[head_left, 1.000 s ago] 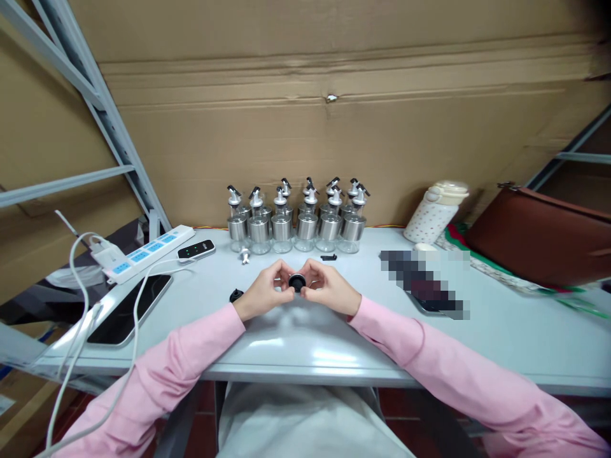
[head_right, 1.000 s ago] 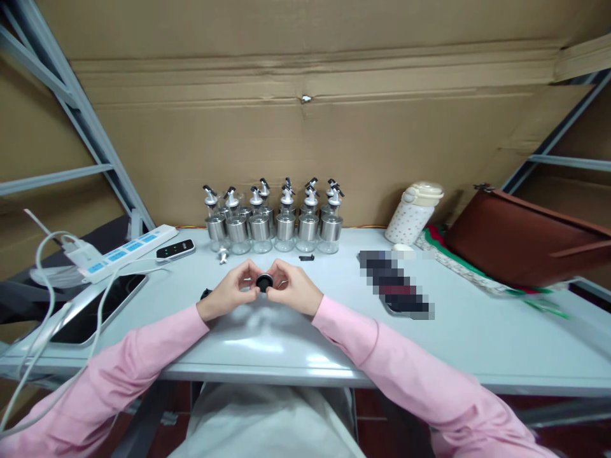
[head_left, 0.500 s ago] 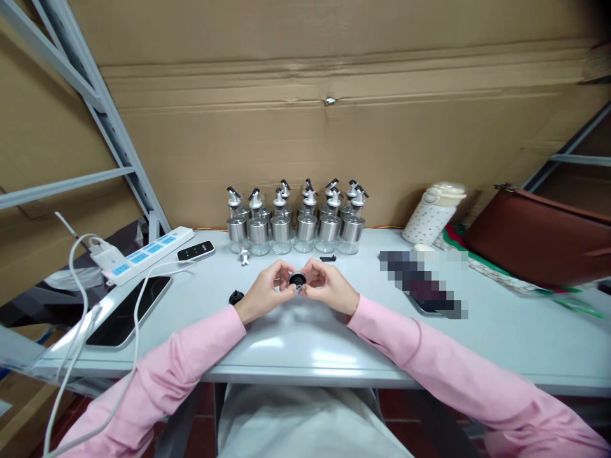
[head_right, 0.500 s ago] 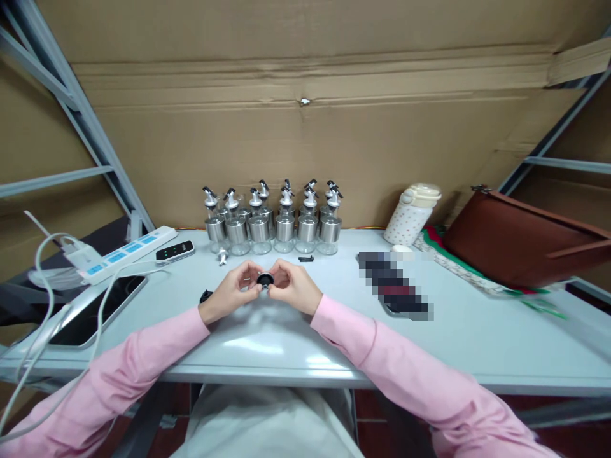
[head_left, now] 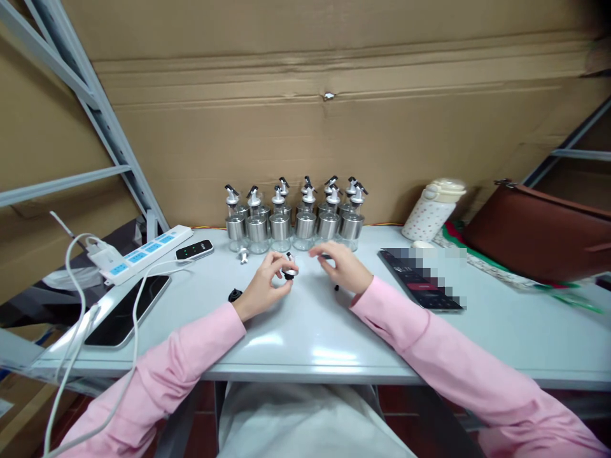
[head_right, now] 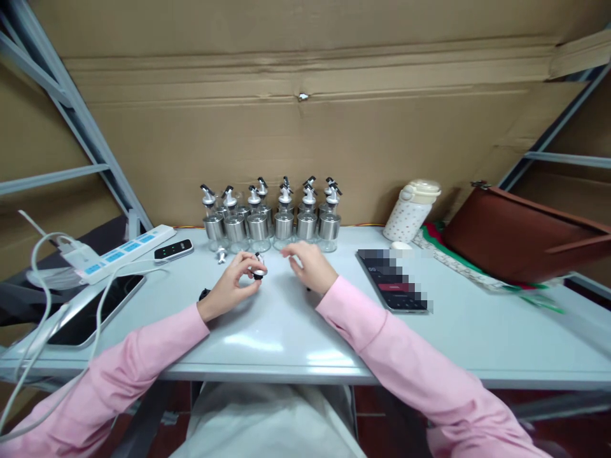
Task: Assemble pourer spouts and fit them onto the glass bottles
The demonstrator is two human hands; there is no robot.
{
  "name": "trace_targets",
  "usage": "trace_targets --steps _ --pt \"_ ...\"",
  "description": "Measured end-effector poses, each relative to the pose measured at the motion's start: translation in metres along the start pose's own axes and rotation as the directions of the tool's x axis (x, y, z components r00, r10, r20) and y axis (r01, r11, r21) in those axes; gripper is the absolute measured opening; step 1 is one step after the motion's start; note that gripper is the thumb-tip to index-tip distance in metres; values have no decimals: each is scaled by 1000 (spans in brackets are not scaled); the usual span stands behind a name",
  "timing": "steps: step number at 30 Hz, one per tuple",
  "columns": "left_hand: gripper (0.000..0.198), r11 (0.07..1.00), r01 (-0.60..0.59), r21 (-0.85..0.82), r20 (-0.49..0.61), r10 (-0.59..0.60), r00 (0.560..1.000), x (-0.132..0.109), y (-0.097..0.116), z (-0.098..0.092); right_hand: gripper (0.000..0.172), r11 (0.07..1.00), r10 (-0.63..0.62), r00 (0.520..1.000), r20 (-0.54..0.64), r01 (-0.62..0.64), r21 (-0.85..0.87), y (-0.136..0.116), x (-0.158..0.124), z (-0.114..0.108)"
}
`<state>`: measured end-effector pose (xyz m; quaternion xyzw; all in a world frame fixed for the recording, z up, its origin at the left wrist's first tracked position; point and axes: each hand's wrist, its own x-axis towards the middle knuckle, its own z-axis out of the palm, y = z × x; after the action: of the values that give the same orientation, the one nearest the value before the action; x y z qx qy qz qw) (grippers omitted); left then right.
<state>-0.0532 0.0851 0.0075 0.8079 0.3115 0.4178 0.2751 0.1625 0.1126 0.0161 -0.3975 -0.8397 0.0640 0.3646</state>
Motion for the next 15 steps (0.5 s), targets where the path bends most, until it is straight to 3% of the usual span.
trace_targets --steps 2,6,15 --pt "25 997 -7 72 -13 8 1000 1 0 -1 23 975 144 988 -47 -150 -161 20 3 -9" --pt "27 993 -3 121 -10 4 1000 1 -1 -3 21 891 355 935 24 -330 -311 53 4 -15" --pt "25 996 93 7 -46 -93 995 1 2 -3 4 870 436 900 29 -413 -269 69 -3 1"
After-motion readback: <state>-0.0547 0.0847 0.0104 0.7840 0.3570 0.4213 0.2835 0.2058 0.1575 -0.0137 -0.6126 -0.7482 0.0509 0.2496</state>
